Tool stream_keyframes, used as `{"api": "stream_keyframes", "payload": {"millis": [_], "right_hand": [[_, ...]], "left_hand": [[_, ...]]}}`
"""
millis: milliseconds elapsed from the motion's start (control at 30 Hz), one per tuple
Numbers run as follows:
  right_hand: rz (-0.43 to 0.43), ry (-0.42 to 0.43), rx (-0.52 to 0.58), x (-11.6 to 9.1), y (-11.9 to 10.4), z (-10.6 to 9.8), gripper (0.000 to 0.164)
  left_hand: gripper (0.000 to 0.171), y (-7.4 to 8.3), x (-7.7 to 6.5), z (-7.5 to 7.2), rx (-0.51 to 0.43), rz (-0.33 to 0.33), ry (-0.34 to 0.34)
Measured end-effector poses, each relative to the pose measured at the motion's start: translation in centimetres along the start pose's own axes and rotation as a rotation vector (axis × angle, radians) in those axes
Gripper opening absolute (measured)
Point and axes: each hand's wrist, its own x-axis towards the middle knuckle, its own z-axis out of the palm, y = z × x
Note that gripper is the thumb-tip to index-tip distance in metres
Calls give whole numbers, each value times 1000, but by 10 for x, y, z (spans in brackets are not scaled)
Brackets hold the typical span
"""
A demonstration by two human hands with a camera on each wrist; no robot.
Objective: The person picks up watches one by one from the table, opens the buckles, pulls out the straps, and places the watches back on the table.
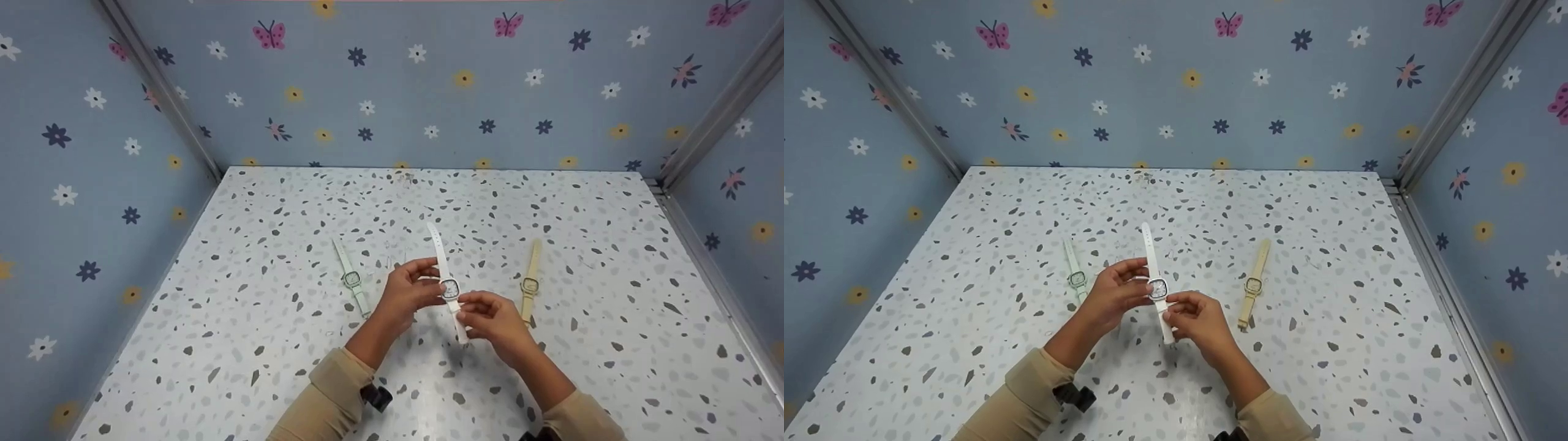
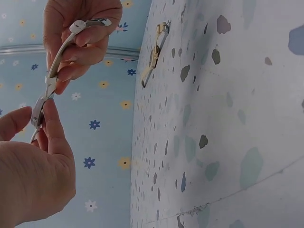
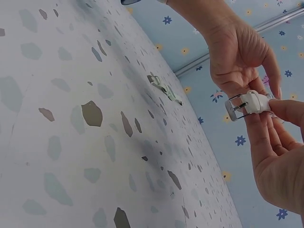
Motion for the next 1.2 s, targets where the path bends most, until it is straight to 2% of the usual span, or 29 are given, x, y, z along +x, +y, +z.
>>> {"api": "stream_keyframes", "payload": {"millis": [200,400,600,733,1033,1200], "right_hand": [[-4,-8,-19,-1,-1,-1,38],[-63,-62,-50,-3,3,-5,42],[-106,-95,-136,-2,12,-11,42],[-103,-110,-210,-2,18,-14,40],[-44,-149,-257,-6,21,-24,40],[-27,-107,-272,-7,16,-32,40]], "left_hand": [[53,-1,2,0,0,-6,5],[52,-1,5,-1,-26,-16,9],[51,-1,11,-2,-49,-24,17],[50,-1,16,-2,-49,-23,16],[48,-12,31,-3,38,-58,13],[48,-18,40,-4,100,-83,13]]}}
